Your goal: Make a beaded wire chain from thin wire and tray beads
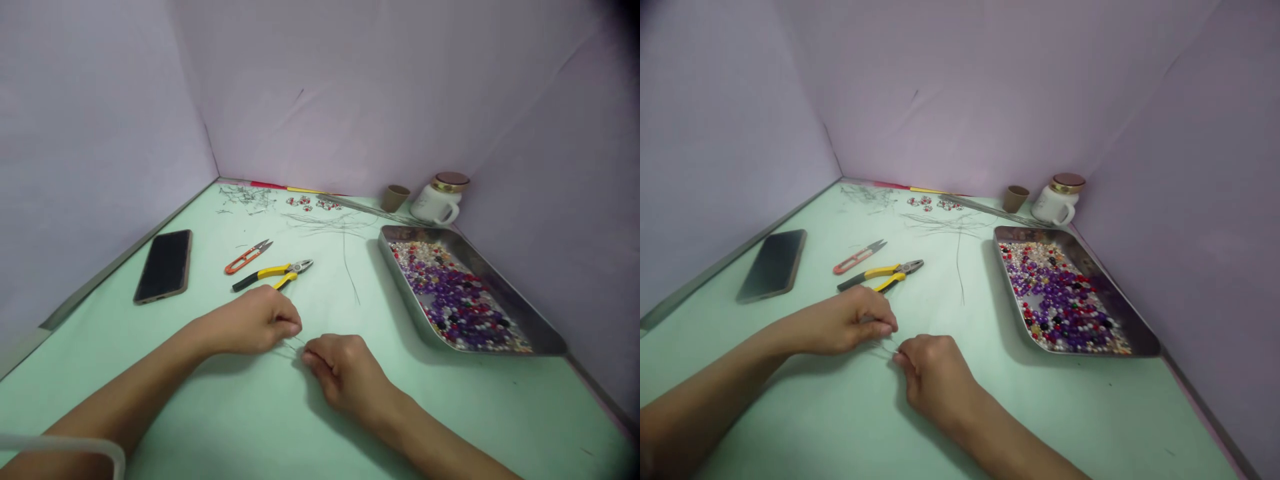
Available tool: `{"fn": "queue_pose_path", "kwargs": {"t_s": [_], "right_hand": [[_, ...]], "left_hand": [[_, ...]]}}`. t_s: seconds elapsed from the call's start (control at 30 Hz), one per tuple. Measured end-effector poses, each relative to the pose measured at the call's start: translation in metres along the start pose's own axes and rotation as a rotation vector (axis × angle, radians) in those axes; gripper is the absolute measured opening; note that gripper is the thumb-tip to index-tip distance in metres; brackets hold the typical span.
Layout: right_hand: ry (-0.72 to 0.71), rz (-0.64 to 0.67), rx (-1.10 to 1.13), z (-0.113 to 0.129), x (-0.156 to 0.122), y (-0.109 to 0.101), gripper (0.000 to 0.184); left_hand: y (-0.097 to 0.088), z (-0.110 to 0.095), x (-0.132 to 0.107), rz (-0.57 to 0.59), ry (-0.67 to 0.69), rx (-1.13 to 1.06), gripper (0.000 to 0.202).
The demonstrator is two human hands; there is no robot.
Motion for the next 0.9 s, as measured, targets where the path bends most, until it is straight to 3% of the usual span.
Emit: {"fn": "queue_pose_path", "kwargs": {"t_s": [0.33,0.47,0.6,0.73,0.9], "right_hand": [[0.026,-0.041,-0.033,0.001,0.002,-0.001,0.020],[0.126,-0.021,0.065,-0.010,0.005,0.001,0.022],[0.337,0.095,0.427,-0.030,0.007,0.016,0.026],[0.478,0.118,0.772,-0.039,0.006,0.024,0.023],[0.550,0.022,0.959,-0.044,0.006,0.021,0.024]], "left_hand": [[0.021,-0.016,-0.005,0.107,0.180,0.487,0.020],[0.028,-0.027,-0.004,-0.015,0.350,0.791,0.015],[0.037,-0.039,-0.010,-0.153,0.544,1.023,0.016],[0.038,-0.045,-0.017,-0.320,0.557,1.088,0.020],[0.041,-0.049,-0.022,-0.441,0.466,1.056,0.017]]}}
Point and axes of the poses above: each hand's wrist, its own x-axis towards the middle knuckle, its own y-axis out of the palm, z = x × y, the point moved 8 cm from there along x, towards the middle knuckle, and after that the axes turned 14 degrees about -x, right-handed, at the moved point
